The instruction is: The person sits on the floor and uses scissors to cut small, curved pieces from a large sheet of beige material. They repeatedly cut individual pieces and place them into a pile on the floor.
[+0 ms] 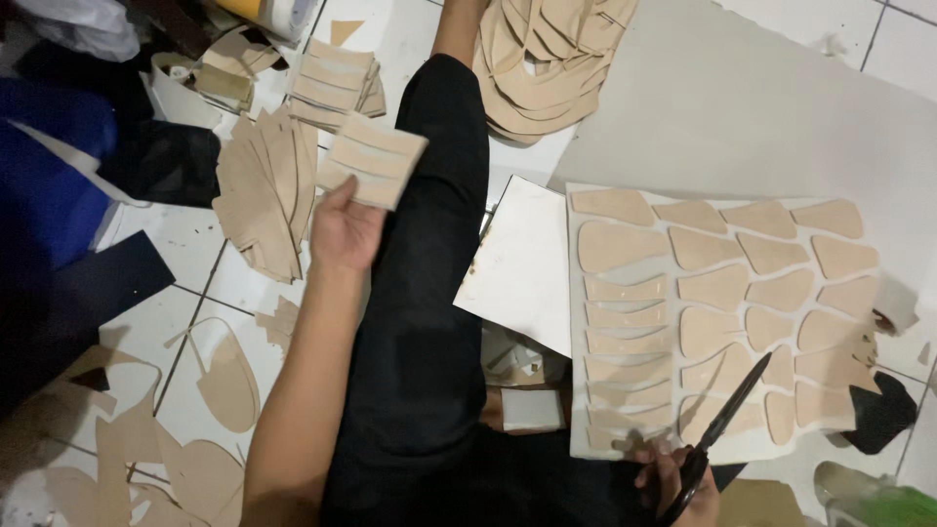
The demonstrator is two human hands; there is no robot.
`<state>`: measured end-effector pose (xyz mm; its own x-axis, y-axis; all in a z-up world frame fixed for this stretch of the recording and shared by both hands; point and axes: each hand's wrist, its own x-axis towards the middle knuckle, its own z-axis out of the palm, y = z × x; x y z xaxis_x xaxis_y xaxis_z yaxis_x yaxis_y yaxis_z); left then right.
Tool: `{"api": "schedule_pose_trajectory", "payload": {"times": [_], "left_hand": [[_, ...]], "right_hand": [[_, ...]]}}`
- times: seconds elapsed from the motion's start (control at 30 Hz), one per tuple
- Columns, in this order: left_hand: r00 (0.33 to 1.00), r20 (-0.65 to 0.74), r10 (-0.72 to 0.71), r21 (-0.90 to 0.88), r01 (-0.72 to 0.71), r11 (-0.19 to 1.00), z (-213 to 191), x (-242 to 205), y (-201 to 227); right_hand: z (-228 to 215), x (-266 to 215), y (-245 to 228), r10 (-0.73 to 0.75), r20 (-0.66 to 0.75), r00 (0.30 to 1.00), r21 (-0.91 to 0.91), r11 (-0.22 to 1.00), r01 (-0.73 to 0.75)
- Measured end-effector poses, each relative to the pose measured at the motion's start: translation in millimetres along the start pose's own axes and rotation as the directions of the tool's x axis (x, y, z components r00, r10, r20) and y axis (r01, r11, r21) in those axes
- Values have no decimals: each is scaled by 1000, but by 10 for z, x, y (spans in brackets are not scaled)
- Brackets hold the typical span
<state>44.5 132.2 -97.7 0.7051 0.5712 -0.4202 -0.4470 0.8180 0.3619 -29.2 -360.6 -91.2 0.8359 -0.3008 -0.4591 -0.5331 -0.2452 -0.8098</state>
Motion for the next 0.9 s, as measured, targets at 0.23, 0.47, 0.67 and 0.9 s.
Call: {"api": "schedule_pose_trajectory", "payload": {"times": [0.23,0.47,0.67,0.9], "left_hand": [[999,-16,47,-164,-49,985,-397,1399,529],[949,-122,-292,85,303,949,-118,236,102],[454,-274,-848,878,477,-28,-315,-1544,-1338],[666,-54,-744,888,373,269,261,-2152,-2043]], "right_hand": [[-92,125,147,61,41,997,-54,997,-59],[154,-357,-570,136,-106,985,52,990,-132],[-46,-363,-494,56,-158,986,50,998,-48],[-156,-566,-505,116,-163,980,117,988,-98]]}}
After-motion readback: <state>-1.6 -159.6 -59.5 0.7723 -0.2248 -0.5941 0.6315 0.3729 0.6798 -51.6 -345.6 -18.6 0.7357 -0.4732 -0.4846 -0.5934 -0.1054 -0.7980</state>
